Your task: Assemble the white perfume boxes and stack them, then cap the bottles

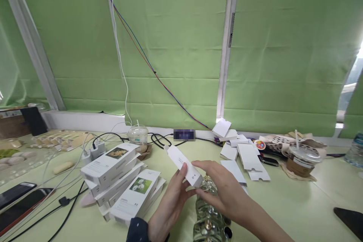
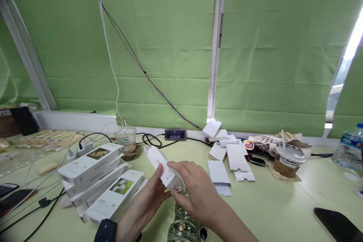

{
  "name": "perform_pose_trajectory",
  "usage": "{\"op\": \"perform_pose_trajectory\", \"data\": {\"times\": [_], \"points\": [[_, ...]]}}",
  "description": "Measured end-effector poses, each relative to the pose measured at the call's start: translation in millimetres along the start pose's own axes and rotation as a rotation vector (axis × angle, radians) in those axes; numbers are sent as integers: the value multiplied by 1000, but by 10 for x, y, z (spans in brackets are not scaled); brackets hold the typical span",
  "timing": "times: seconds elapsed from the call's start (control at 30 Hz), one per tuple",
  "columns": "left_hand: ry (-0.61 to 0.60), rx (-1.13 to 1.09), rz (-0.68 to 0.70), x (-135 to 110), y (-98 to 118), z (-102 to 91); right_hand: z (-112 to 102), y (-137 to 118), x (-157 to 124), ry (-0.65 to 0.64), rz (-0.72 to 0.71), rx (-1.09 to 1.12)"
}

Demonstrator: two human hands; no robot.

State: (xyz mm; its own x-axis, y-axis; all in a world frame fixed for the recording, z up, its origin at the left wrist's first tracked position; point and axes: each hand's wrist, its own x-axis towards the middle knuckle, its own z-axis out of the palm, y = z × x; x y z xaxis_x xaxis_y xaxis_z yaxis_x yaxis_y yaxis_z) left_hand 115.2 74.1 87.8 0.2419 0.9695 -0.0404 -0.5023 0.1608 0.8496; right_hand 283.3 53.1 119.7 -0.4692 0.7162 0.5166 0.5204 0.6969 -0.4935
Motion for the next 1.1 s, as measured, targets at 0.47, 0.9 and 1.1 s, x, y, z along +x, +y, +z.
{"op": "perform_pose_trajectory", "data": {"times": [0.47, 0.9, 1.1], "points": [[-50, 423, 406, -10, 40, -29, -24, 2, 80, 210, 286, 787], [-172, 428, 405, -77, 165, 11, -151, 67, 40, 74, 104, 757], [-166, 348, 396, -79, 116, 20, -54, 113, 45, 153, 183, 767]]}}
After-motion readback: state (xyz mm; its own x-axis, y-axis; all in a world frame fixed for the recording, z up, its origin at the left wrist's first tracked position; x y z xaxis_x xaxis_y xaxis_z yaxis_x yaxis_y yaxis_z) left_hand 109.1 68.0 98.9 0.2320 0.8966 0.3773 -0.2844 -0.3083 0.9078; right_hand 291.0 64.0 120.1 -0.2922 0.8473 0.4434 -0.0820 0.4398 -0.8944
